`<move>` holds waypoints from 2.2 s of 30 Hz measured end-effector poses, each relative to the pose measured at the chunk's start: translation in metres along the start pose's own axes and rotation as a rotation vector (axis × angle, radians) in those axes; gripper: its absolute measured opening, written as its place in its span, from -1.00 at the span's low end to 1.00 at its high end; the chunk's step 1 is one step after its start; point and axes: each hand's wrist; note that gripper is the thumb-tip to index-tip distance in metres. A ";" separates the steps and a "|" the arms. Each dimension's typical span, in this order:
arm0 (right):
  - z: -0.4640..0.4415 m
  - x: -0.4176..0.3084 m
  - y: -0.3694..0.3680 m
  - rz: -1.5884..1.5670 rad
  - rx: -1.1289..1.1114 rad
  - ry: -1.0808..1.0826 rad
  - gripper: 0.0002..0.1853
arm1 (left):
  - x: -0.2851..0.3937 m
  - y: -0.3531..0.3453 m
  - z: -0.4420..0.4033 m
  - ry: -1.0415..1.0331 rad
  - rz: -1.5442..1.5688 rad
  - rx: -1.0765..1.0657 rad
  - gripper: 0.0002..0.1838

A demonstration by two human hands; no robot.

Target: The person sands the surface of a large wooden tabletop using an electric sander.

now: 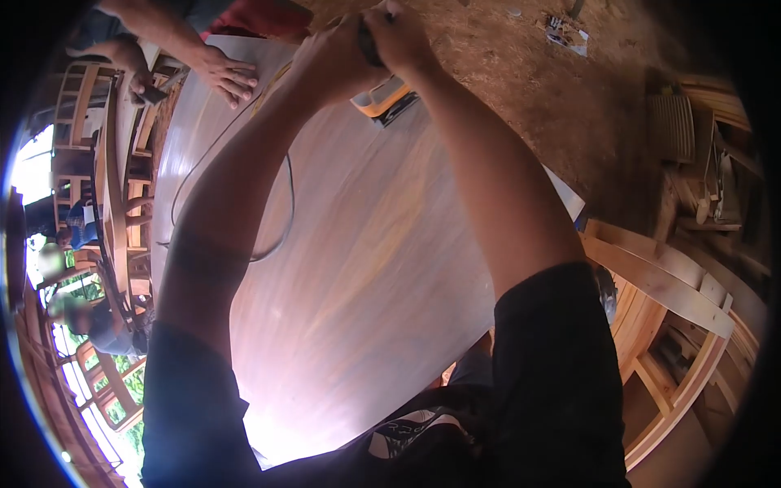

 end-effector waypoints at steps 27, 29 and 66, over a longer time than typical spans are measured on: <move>0.409 -0.055 -0.176 0.162 -0.205 0.001 -0.82 | -0.026 0.097 0.438 0.248 0.174 0.058 -0.28; 0.446 -0.057 -0.198 0.122 -0.266 -0.021 -0.83 | -0.035 0.104 0.480 0.337 0.177 0.054 -0.24; 0.353 -0.078 -0.098 0.188 -0.102 -0.030 -0.81 | 0.028 0.076 0.356 0.179 0.151 0.008 -0.22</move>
Point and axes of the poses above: each hand's wrist, its own z-axis away from the middle knuckle, its own y-axis out of the back of the hand, x = y × z, and after that the axes turned 7 degrees about x, right-handed
